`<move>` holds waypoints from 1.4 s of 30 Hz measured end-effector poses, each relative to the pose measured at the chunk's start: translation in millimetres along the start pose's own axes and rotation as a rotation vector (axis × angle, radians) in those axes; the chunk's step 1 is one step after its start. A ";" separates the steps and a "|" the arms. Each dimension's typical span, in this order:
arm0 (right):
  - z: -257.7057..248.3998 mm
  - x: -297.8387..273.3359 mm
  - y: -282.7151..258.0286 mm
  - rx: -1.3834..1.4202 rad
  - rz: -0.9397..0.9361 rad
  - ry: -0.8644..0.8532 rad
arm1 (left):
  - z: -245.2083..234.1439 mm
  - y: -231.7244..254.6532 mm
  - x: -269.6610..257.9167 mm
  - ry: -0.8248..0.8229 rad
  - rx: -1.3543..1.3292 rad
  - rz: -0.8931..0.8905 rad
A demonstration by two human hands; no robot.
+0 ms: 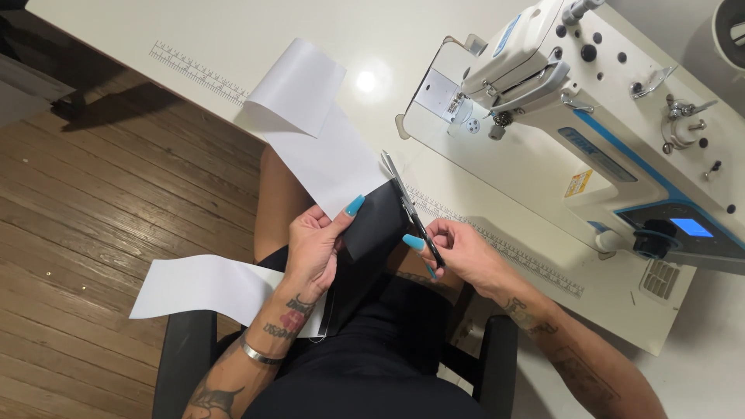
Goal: Cutting and aligning leather and lining materials at a sewing station
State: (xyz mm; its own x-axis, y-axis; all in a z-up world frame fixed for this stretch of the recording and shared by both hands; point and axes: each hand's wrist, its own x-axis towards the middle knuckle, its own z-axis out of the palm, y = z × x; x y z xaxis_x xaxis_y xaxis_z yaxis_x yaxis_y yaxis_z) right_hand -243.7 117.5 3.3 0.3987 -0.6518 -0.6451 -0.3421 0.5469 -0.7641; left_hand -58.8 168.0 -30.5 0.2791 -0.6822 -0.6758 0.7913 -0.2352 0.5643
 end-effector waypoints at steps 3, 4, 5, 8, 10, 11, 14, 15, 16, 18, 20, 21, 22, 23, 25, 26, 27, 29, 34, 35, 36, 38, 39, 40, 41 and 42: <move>0.7 1.7 -6.2 0.006 -0.008 -0.008 | 2.8 3.9 -0.5 -0.005 -0.003 0.013; 1.0 1.8 -7.5 0.019 -0.007 -0.012 | 3.5 4.4 -0.9 -0.002 0.000 0.015; -0.5 3.6 -5.7 0.019 -0.009 -0.009 | 5.1 6.9 -2.7 -0.006 0.000 0.015; -4.3 6.6 -5.5 0.036 -0.029 -0.009 | 4.7 4.6 2.9 -0.010 0.004 0.021; -1.8 1.9 -9.8 0.042 -0.019 0.000 | -7.1 -10.5 16.4 -0.002 0.001 0.029; -1.6 0.1 -9.7 0.043 -0.014 -0.001 | -5.0 -7.8 12.0 0.002 0.002 0.025; -4.4 0.8 -11.4 0.015 -0.015 0.009 | 3.7 1.2 7.2 -0.004 -0.012 0.038; -6.1 0.9 -8.9 0.011 -0.012 0.011 | 4.2 1.1 6.4 -0.004 -0.009 0.040; -7.6 0.9 -6.4 0.007 -0.010 0.012 | 4.6 0.9 5.5 -0.003 -0.006 0.042; -18.6 13.4 24.3 0.002 -0.008 0.021 | -8.1 -12.8 15.3 -0.004 -0.003 0.041; -21.2 15.9 17.5 -0.020 -0.042 0.036 | -6.1 -13.9 23.8 -0.032 -0.013 0.066; -13.9 5.9 2.7 0.003 -0.021 0.026 | -4.5 -11.7 20.7 -0.020 -0.015 0.057; -6.2 -4.1 -10.7 0.025 0.000 0.016 | -3.7 -10.3 18.1 -0.007 -0.016 0.048; -10.0 -3.8 -5.9 0.023 0.016 0.012 | -6.1 -8.5 16.2 0.006 -0.020 0.038; -18.2 0.3 2.1 -0.020 0.043 0.025 | -10.4 -4.1 15.6 -0.018 -0.024 0.093; -20.4 -11.8 -0.4 -0.028 0.050 0.018 | -19.2 -1.0 10.4 -0.008 -0.033 0.091; -24.6 -18.7 -7.9 -0.287 0.058 0.050 | -23.9 5.8 10.5 0.003 -0.016 0.100; -44.5 -38.6 -8.6 -0.570 0.046 0.089 | -32.0 23.8 4.7 0.005 -0.023 0.124; -112.7 -69.8 21.8 -1.348 0.041 0.527 | -44.2 84.6 -23.4 0.017 0.093 0.136; -120.1 -70.3 27.3 -1.361 0.035 0.506 | -44.3 92.6 -28.7 0.037 0.082 0.137; -128.5 -69.5 33.3 -1.402 0.174 0.594 | -44.2 99.8 -32.8 0.017 0.127 0.154; -143.2 -78.7 43.7 -1.467 0.315 0.672 | -43.1 110.0 -43.2 0.014 0.151 0.156; -148.4 -81.4 46.2 -1.415 0.197 0.661 | -42.0 117.5 -47.7 -0.029 0.164 0.141; -153.8 -84.4 48.1 -1.360 0.081 0.647 | -41.1 125.5 -52.5 -0.073 0.177 0.126; -153.5 -81.4 45.8 -1.376 0.067 0.627 | -44.0 129.0 -54.9 -0.052 0.162 0.133; -153.5 -78.7 42.8 -1.345 0.151 0.627 | -46.3 132.8 -57.7 -0.108 0.260 0.173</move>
State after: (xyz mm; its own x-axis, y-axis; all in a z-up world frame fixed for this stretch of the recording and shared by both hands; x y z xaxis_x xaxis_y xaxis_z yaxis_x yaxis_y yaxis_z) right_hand -420.3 111.6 22.1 -0.0128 -0.9395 -0.3422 -0.9936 -0.0266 0.1100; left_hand 55.3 208.1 61.5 0.3271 -0.7934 -0.5133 0.5680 -0.2690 0.7778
